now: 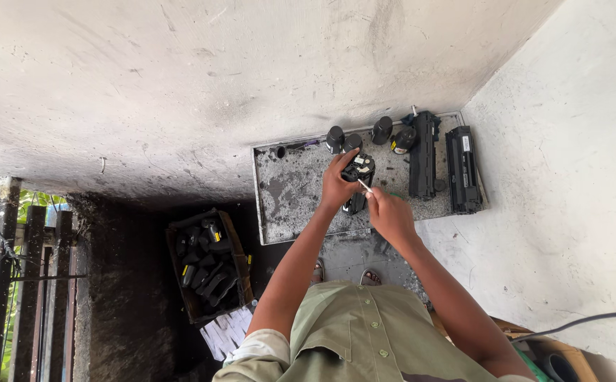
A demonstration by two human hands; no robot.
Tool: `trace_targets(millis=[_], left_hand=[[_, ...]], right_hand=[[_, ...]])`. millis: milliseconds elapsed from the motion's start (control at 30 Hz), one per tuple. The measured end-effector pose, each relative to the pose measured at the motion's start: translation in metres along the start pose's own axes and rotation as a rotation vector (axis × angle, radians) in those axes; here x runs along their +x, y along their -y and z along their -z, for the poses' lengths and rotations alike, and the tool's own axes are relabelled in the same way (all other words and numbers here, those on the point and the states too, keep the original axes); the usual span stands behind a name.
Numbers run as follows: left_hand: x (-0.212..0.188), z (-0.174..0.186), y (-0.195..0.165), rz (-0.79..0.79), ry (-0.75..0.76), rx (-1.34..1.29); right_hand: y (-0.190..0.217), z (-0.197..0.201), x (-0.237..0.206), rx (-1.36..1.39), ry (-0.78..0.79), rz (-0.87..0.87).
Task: The person stands at a workbench and unscrews a toner cartridge with a screwdriver, separates its halves, and pulls out the blue drum roller. They then use a green electric air blower to blow toner dust out of the cartridge parts over a bin, and continue handling the drum and cartridge components on the bench.
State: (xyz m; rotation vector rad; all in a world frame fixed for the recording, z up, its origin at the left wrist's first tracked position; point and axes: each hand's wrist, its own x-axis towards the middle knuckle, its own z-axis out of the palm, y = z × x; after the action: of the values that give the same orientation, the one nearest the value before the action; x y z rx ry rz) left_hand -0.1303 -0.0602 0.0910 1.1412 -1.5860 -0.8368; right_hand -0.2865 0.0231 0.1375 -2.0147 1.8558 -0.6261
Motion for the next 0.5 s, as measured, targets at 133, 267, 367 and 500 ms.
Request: trace_targets(millis=[133,267,367,500], left_hand=[[0.0,0.0,0.001,0.001,0.008,-0.017],[-0.001,-0.001,0.003,0.004,0.006,-0.015],[-0.001,-0.001,0.003,0.006,0.014,-0.027],[0.001,0.0,0.0,0.007,0.02,-0.024]], right_hand=[[-0.007,-0.014,0.004,-0.04,0.04,0.001],[-0.013,-0.016,0.008,-0.022,0.047,-0.009],[-0.01,-0.014,0.011,-0.014,0.047,-0.02],[-0.003,-0.007,0.013,0.006,0.059,-0.007]])
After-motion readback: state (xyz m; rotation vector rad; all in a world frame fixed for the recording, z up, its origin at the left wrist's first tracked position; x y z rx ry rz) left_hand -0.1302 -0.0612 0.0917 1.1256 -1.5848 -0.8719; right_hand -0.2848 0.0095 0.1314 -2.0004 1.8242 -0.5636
